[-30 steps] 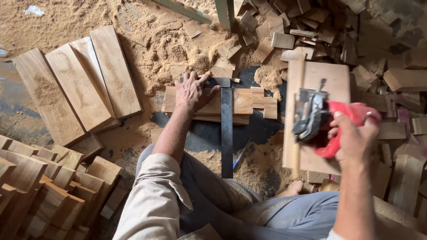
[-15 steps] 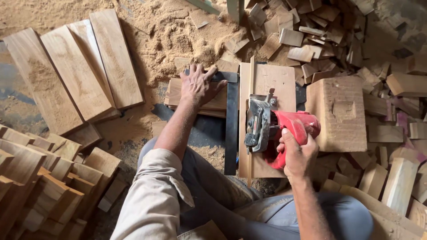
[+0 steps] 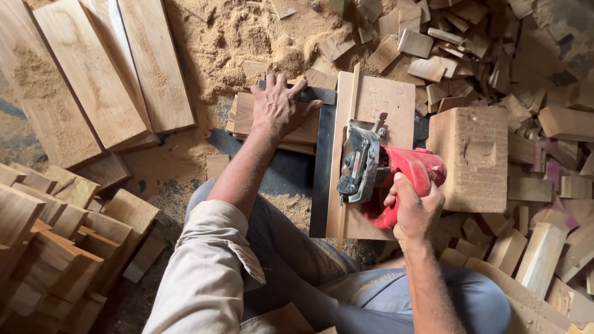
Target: Cutting wooden boards to size using a hand-held power saw and a try-square for alignment.
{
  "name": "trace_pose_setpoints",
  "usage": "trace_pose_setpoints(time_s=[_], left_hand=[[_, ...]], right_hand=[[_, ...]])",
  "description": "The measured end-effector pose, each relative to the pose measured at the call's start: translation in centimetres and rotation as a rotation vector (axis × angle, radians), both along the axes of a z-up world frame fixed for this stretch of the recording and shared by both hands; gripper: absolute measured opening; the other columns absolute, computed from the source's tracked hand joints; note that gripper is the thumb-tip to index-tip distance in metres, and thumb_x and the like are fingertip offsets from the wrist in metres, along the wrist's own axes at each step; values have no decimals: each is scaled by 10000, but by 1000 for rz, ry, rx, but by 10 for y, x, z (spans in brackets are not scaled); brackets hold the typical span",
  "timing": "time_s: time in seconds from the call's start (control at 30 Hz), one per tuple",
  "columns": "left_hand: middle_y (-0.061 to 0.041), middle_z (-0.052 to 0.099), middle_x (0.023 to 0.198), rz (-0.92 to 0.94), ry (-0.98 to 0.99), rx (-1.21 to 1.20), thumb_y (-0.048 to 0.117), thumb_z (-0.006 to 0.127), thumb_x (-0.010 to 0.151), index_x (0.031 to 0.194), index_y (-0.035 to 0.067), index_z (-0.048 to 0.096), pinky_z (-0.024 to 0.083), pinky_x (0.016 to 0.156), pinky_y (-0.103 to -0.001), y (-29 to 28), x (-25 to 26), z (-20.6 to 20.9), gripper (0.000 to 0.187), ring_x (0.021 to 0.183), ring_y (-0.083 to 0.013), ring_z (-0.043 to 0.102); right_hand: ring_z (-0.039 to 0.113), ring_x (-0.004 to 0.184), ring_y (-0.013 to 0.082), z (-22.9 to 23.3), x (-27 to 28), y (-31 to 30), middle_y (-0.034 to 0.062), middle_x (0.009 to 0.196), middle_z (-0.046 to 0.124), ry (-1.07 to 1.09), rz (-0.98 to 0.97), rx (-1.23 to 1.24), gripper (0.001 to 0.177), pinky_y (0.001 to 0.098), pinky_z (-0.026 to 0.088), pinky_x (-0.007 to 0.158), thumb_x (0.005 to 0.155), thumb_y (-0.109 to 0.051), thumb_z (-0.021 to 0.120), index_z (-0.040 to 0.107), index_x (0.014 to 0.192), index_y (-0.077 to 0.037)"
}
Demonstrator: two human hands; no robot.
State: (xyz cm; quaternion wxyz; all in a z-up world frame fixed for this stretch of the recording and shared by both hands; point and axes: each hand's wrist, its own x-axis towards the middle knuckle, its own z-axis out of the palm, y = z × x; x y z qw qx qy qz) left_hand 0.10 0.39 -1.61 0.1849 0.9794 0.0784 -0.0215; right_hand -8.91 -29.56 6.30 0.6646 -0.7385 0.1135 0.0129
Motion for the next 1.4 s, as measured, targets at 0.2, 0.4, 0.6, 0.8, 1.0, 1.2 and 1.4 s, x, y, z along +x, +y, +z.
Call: trace_pose_setpoints(time_s=[0.2,0.4,0.6,0.8,1.0,1.2,1.4], left_hand=[[-147,551,1257,2,-16,8,805,474,901,1374,286,550,368,925,-602,1,2,-3,707,1243,-311,474],[-144,548,1255,-1,-7,6,801,478,895,1371,290,544,363,924,-608,2,4,-3,702,1243,-310,467],[-135,554,1263,0,5,-3,783,505,903,1357,287,563,361,945,-608,2,1,7,675,1257,-308,469],[-140,553,1264,1,-1,-13,778,511,893,1375,286,552,361,940,-609,1,2,1,690,1250,-313,473],[-151,548,1279,-3,34,-16,786,495,906,1398,287,539,358,948,-615,2,3,3,703,1269,-317,461],[-151,551,1284,-2,4,-16,780,500,899,1392,283,547,351,956,-625,2,2,2,702,1277,-321,455],[-155,550,1282,-5,10,-17,778,492,911,1371,272,562,346,958,-642,2,1,4,687,1275,-325,454]], right_hand=[[564,540,121,6,2,4,42,734,616,-18,-6,3,103,271,500,485,923,-68,684,675,991,10],[560,536,124,5,5,3,41,726,613,-20,2,13,99,275,497,479,918,-69,683,682,983,6],[560,541,124,7,8,5,42,721,612,-7,-2,20,92,277,500,484,915,-64,680,683,974,6],[562,541,125,6,10,4,42,722,612,-6,6,8,90,274,501,489,922,-68,677,677,968,10],[560,548,126,11,11,8,43,725,610,-3,3,9,96,277,498,485,918,-63,668,678,987,4],[561,563,125,9,13,8,44,742,605,-5,12,8,105,274,501,492,929,-63,664,677,1011,2],[571,566,125,8,18,9,39,745,610,-15,9,18,130,271,500,485,920,-56,665,679,1038,-4]])
